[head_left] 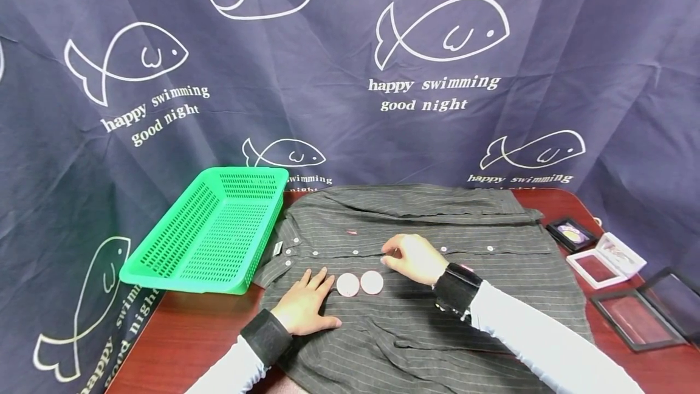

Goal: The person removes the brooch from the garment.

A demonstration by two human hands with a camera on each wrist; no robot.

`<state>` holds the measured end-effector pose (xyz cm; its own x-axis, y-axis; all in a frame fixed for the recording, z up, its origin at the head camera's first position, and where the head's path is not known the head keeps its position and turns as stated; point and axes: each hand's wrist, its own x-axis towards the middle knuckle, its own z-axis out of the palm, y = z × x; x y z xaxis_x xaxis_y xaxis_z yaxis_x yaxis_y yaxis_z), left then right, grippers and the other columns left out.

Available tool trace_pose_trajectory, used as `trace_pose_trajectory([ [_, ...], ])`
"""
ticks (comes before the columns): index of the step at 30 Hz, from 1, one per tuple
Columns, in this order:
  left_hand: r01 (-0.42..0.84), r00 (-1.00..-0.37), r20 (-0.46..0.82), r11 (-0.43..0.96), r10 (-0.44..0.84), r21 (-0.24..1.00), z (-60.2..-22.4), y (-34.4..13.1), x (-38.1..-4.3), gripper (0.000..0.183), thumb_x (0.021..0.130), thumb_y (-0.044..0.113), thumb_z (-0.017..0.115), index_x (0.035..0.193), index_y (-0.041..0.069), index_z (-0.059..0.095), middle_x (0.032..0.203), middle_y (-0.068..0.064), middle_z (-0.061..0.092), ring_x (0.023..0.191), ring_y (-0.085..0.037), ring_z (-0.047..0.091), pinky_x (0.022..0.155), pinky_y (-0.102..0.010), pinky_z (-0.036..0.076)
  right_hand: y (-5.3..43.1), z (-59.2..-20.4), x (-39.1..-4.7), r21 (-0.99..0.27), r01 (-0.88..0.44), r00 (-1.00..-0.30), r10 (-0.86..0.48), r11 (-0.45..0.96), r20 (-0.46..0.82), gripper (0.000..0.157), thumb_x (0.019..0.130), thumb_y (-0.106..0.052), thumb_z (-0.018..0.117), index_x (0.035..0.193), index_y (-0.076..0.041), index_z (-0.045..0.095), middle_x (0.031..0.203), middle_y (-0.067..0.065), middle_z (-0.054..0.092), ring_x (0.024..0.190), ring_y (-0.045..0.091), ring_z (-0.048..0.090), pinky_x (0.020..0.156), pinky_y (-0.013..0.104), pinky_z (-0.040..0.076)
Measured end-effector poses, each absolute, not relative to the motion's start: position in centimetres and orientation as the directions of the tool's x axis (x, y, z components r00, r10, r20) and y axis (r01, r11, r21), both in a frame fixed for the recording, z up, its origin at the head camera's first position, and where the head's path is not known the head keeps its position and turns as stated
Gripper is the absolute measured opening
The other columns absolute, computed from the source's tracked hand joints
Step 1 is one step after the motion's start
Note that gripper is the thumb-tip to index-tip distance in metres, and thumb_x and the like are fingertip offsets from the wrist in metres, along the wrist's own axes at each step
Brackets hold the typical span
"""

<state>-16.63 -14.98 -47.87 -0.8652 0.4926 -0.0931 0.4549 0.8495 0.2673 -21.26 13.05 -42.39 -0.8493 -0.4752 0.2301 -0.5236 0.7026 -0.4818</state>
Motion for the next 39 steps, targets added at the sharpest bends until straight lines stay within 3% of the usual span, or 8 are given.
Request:
trace_pose_trajectory([
  [18,0.463,-0.862,-0.09,0.848,0.498,0.258,-47.4,-14.8,-16.4,0.086,0.078,0.055,0.072,0.142,0.002,0.049,0.149,-0.023,0.043,0.135,-0.056,0.037,0.105,-0.063,0.038,8.5,-44.8,-21.1,-0.5,-0.586,-0.795,-0.571,0.638,0.205,0.014,0.08,-0.012,0.074,0.09,-0.002,0.072,0.082,0.004,0.072,0.074,0.013,0.066,0.069,0.025,0.052],
  [27,0.469,-0.86,-0.087,0.846,0.503,0.254,-47.2,-14.8,-16.3,0.086,0.078,0.055,0.072,0.141,0.001,0.049,0.149,-0.024,0.044,0.134,-0.056,0.038,0.105,-0.063,0.038,6.8,-45.6,-21.1,-0.491,-0.55,-0.821,-0.547,0.676,0.165,0.006,0.076,-0.012,0.074,0.075,-0.009,0.069,0.062,-0.005,0.062,0.058,0.005,0.052,0.057,0.022,0.042],
  [39,0.47,-0.859,-0.085,0.843,0.505,0.261,-47.3,-14.8,-16.3,0.086,0.078,0.054,0.073,0.141,0.001,0.05,0.149,-0.024,0.044,0.134,-0.056,0.038,0.105,-0.063,0.038,5.7,-46.4,-21.4,-0.5,-0.478,-0.855,-0.512,0.722,0.078,0.013,0.069,-0.012,0.077,0.079,-0.006,0.07,0.064,-0.003,0.062,0.06,0.01,0.049,0.056,0.026,0.04],
])
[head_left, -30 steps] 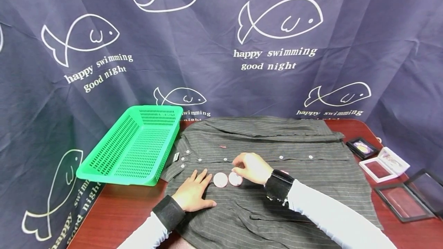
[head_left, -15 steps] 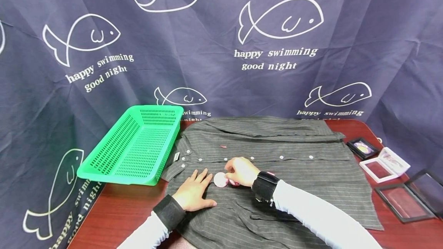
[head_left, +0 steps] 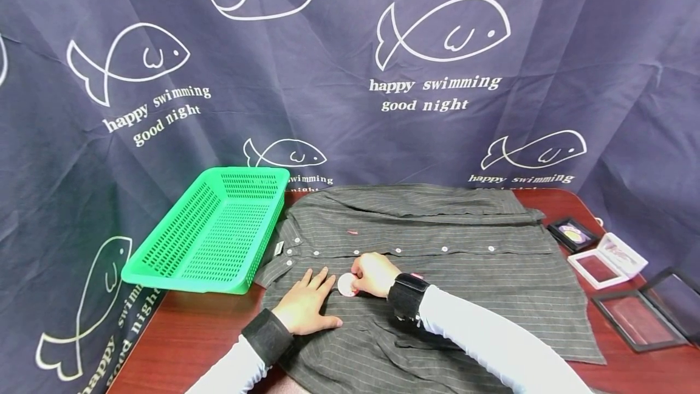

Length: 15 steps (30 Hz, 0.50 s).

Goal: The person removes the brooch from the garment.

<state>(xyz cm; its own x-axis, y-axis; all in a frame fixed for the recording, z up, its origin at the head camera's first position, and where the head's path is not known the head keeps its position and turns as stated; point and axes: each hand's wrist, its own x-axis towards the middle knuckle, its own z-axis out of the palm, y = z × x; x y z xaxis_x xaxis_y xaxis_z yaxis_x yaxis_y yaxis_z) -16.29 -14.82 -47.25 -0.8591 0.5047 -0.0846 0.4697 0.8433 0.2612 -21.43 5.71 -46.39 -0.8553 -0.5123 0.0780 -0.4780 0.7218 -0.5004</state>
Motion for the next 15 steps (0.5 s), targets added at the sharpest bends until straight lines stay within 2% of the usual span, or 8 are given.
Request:
trace_pose_trajectory([
  [3,0.467,-0.86,-0.087,0.844,0.503,0.261,-47.29,-14.8,-16.28,0.086,0.077,0.055,0.073,0.141,0.002,0.049,0.149,-0.023,0.044,0.134,-0.055,0.038,0.105,-0.062,0.038,5.56,-46.66,-21.57,-0.49,-0.468,-0.859,-0.508,0.735,0.059,0.012,0.068,-0.012,0.078,0.075,-0.009,0.069,0.062,-0.005,0.059,0.059,0.008,0.047,0.055,0.024,0.038],
  [9,0.467,-0.86,-0.088,0.845,0.502,0.259,-47.3,-14.79,-16.25,0.086,0.077,0.055,0.073,0.141,0.002,0.049,0.149,-0.023,0.044,0.134,-0.056,0.038,0.104,-0.063,0.039,5.2,-46.76,-21.72,-0.454,-0.493,-0.849,-0.524,0.742,0.067,0.014,0.065,-0.009,0.077,0.063,-0.012,0.063,0.057,-0.005,0.051,0.057,0.012,0.044,0.054,0.027,0.036],
  [15,0.469,-0.859,-0.083,0.842,0.505,0.267,-47.07,-14.77,-16.2,0.085,0.077,0.053,0.073,0.141,0.001,0.05,0.148,-0.024,0.044,0.133,-0.057,0.038,0.104,-0.064,0.038,4.97,-46.74,-21.74,-0.434,-0.49,-0.852,-0.521,0.756,0.055,0.017,0.065,-0.009,0.077,0.06,-0.013,0.061,0.059,-0.005,0.046,0.059,0.013,0.043,0.056,0.028,0.036],
])
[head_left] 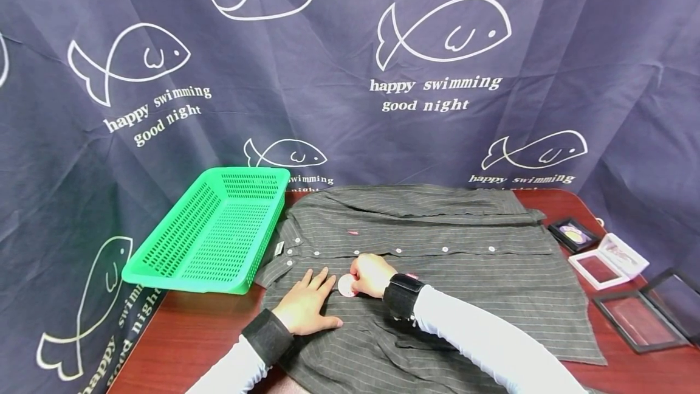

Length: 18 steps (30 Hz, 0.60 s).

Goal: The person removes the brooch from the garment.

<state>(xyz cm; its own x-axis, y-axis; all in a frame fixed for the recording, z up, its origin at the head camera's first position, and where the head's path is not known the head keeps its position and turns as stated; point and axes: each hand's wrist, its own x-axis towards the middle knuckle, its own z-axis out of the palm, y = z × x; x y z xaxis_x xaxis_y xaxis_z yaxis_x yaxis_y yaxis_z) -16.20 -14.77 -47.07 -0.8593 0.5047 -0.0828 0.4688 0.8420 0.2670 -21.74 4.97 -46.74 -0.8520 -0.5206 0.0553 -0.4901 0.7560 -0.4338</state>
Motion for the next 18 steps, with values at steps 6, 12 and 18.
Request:
trace_pose_trajectory([
  [6,0.469,-0.859,-0.083,0.842,0.505,0.267,-47.1,-14.77,-16.15,0.085,0.078,0.053,0.073,0.141,0.001,0.05,0.149,-0.024,0.044,0.133,-0.057,0.038,0.105,-0.063,0.038,4.91,-46.5,-21.64,-0.444,-0.474,-0.855,-0.518,0.76,0.027,0.018,0.066,-0.008,0.078,0.061,-0.012,0.061,0.061,-0.004,0.046,0.06,0.014,0.044,0.058,0.029,0.037],
  [12,0.468,-0.859,-0.081,0.839,0.506,0.279,-47.12,-14.81,-16.36,0.084,0.078,0.053,0.073,0.14,0.0,0.051,0.148,-0.025,0.044,0.132,-0.057,0.039,0.108,-0.059,0.037,4.98,-46.71,-21.65,-0.443,-0.478,-0.855,-0.517,0.759,0.036,0.017,0.066,-0.009,0.079,0.065,-0.01,0.062,0.064,-0.003,0.049,0.062,0.013,0.045,0.058,0.029,0.038],
  [18,0.446,-0.869,-0.083,0.845,0.488,0.295,-47.07,-14.69,-16.62,0.082,0.079,0.053,0.072,0.138,-0.001,0.053,0.147,-0.024,0.046,0.133,-0.055,0.04,0.109,-0.056,0.037,5.2,-46.63,-21.33,-0.477,-0.487,-0.851,-0.521,0.731,0.07,0.018,0.067,-0.007,0.079,0.075,-0.006,0.062,0.066,-0.001,0.051,0.064,0.014,0.047,0.059,0.029,0.039],
])
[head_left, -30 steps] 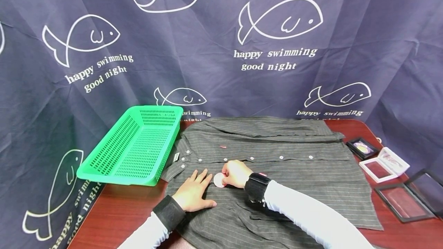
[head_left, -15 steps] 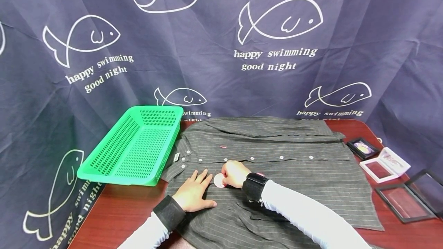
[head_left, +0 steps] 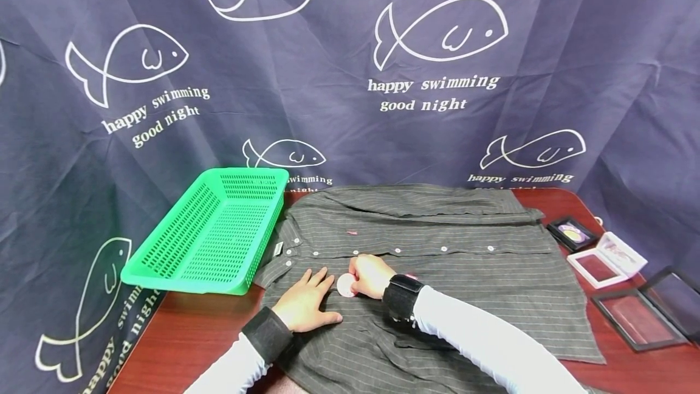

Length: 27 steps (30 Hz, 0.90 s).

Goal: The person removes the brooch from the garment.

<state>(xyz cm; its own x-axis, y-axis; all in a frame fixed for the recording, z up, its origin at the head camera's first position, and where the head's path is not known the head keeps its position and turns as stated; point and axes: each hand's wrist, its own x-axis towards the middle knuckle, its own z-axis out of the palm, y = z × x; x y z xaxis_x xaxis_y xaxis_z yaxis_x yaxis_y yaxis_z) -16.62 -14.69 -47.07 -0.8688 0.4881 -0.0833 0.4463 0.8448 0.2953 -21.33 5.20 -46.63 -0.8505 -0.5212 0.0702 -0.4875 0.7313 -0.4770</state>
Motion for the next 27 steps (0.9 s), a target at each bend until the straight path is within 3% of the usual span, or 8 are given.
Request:
trace_pose_trajectory([
  [11,0.455,-0.859,-0.092,0.832,0.504,0.317,-47.3,-13.6,-17.3,0.081,0.083,0.05,0.069,0.142,-0.001,0.047,0.15,-0.02,0.044,0.139,-0.045,0.038,0.111,-0.053,0.037,5.5,-46.3,-21.0,-0.519,-0.477,-0.854,-0.514,0.709,0.082,0.019,0.07,-0.003,0.076,0.078,-0.007,0.059,0.065,-0.003,0.053,0.063,0.012,0.048,0.059,0.028,0.04],
  [18,0.432,-0.86,-0.113,0.827,0.498,0.359,-46.7,-13.1,-17.8,0.077,0.084,0.043,0.07,0.14,-0.004,0.048,0.15,-0.021,0.043,0.14,-0.047,0.037,0.109,-0.057,0.038,5.7,-46.3,-21.0,-0.539,-0.485,-0.846,-0.526,0.689,0.088,0.015,0.073,-0.004,0.075,0.079,-0.007,0.062,0.064,-0.002,0.059,0.062,0.01,0.05,0.058,0.027,0.041],
  [27,0.463,-0.85,-0.113,0.833,0.514,0.302,-47.7,-12.9,-18.5,0.077,0.083,0.043,0.072,0.14,-0.002,0.049,0.15,-0.02,0.044,0.139,-0.045,0.039,0.111,-0.052,0.037,6.0,-46.4,-21.0,-0.539,-0.501,-0.841,-0.529,0.677,0.118,0.012,0.075,-0.003,0.072,0.075,-0.01,0.062,0.064,-0.003,0.061,0.06,0.008,0.051,0.056,0.023,0.041],
])
